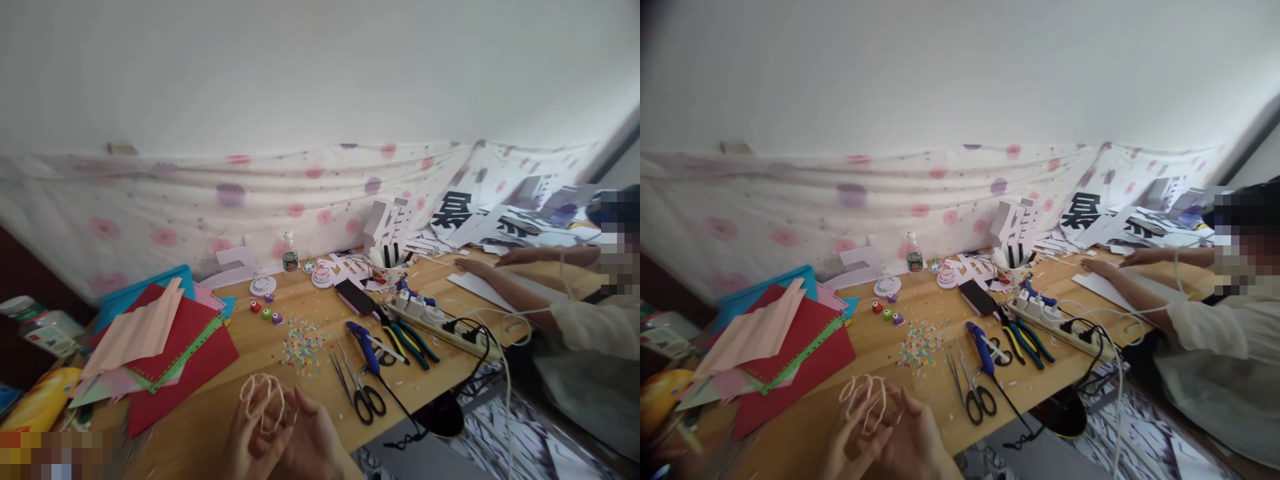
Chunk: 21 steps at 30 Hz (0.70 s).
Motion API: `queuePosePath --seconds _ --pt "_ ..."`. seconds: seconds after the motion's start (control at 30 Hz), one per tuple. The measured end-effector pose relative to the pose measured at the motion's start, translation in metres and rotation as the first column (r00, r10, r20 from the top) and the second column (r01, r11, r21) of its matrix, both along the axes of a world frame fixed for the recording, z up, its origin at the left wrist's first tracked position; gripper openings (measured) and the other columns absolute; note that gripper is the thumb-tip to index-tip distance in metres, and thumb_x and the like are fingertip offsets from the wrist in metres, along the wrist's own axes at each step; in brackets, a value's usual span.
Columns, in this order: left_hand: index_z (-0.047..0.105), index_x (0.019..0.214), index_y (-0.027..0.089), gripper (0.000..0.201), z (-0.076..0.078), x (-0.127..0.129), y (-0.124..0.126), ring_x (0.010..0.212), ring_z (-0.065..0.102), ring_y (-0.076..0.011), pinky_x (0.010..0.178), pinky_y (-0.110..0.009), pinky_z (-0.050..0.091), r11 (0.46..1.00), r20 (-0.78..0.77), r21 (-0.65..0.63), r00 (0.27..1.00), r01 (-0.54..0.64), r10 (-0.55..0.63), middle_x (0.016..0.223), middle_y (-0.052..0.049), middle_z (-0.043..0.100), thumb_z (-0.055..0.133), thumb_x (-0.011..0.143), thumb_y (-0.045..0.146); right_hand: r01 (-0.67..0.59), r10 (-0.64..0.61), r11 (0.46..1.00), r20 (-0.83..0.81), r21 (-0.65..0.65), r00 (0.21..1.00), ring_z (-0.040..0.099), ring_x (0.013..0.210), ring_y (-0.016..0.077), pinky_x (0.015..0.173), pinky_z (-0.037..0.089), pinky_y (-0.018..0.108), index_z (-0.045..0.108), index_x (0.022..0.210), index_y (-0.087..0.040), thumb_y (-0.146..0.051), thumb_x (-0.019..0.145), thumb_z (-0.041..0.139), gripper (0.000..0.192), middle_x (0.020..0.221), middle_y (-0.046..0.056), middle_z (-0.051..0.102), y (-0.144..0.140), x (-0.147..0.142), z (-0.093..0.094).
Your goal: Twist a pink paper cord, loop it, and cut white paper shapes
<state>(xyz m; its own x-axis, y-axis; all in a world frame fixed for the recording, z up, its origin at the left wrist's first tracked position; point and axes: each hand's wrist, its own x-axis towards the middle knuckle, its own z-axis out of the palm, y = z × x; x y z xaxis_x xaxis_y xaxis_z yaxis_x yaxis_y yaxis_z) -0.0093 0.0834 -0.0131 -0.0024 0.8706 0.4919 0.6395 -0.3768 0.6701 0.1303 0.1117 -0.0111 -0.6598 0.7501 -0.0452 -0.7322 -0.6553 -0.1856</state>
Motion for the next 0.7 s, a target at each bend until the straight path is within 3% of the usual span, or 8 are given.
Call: queuePosePath --seconds 0.1,0.23,0.37,0.53,0.7 --pt "0.067 0.121 0.034 0.034 0.002 0.000 -0.003 0.127 0.057 -0.0288 0.093 -0.042 0.058 0.999 -0.120 0.007 0.992 0.033 -0.032 0.137 -0.009 0.061 0.062 0.088 0.028 -0.020 0.020 1.000 0.011 0.007 1.000 0.068 0.088 0.0238 0.085 0.048 0.044 0.070 0.103 -0.023 -0.038 0.082 0.069 0.026 0.094 0.006 0.076 -0.002 0.007 0.002" --pt "0.068 0.120 0.035 0.032 -0.005 -0.007 -0.006 0.123 0.060 -0.0277 0.092 -0.040 0.059 0.996 -0.178 0.070 0.983 0.055 -0.042 0.135 -0.009 0.062 0.061 0.089 0.031 -0.020 0.018 0.999 0.038 0.035 0.999 0.068 0.081 0.0200 0.085 0.049 0.041 0.072 0.097 -0.024 -0.041 0.081 0.071 0.023 0.087 0.003 0.076 -0.007 0.009 0.006" --pt "0.069 0.119 0.034 0.032 -0.007 -0.010 -0.014 0.123 0.060 -0.0277 0.094 -0.042 0.058 0.990 -0.145 0.127 0.988 0.065 -0.046 0.135 -0.010 0.062 0.063 0.087 0.038 -0.002 0.000 0.999 0.058 0.042 0.998 0.069 0.080 0.0211 0.083 0.049 0.041 0.071 0.099 -0.023 -0.042 0.079 0.073 0.028 0.086 0.004 0.076 -0.012 0.004 0.005" --pt "0.077 0.096 0.031 0.022 -0.006 -0.004 -0.035 0.114 0.066 -0.0243 0.091 -0.037 0.059 0.995 0.005 0.066 0.997 -0.081 0.080 0.124 -0.007 0.069 0.058 0.090 0.039 -0.005 0.002 0.999 0.083 0.033 0.997 0.069 0.080 0.0198 0.080 0.049 0.037 0.069 0.105 -0.022 -0.041 0.082 0.072 0.031 0.094 0.005 0.077 -0.022 -0.002 0.003" --pt "0.079 0.089 0.031 0.028 -0.031 -0.017 -0.057 0.111 0.067 -0.0253 0.091 -0.035 0.059 0.992 0.061 0.001 0.990 -0.125 0.124 0.117 -0.007 0.072 0.058 0.088 0.048 -0.073 0.074 0.997 0.073 -0.007 0.995 0.070 0.083 0.0204 0.079 0.049 0.035 0.066 0.109 -0.020 -0.059 0.076 0.072 0.052 0.099 0.007 0.077 -0.037 -0.006 -0.015"
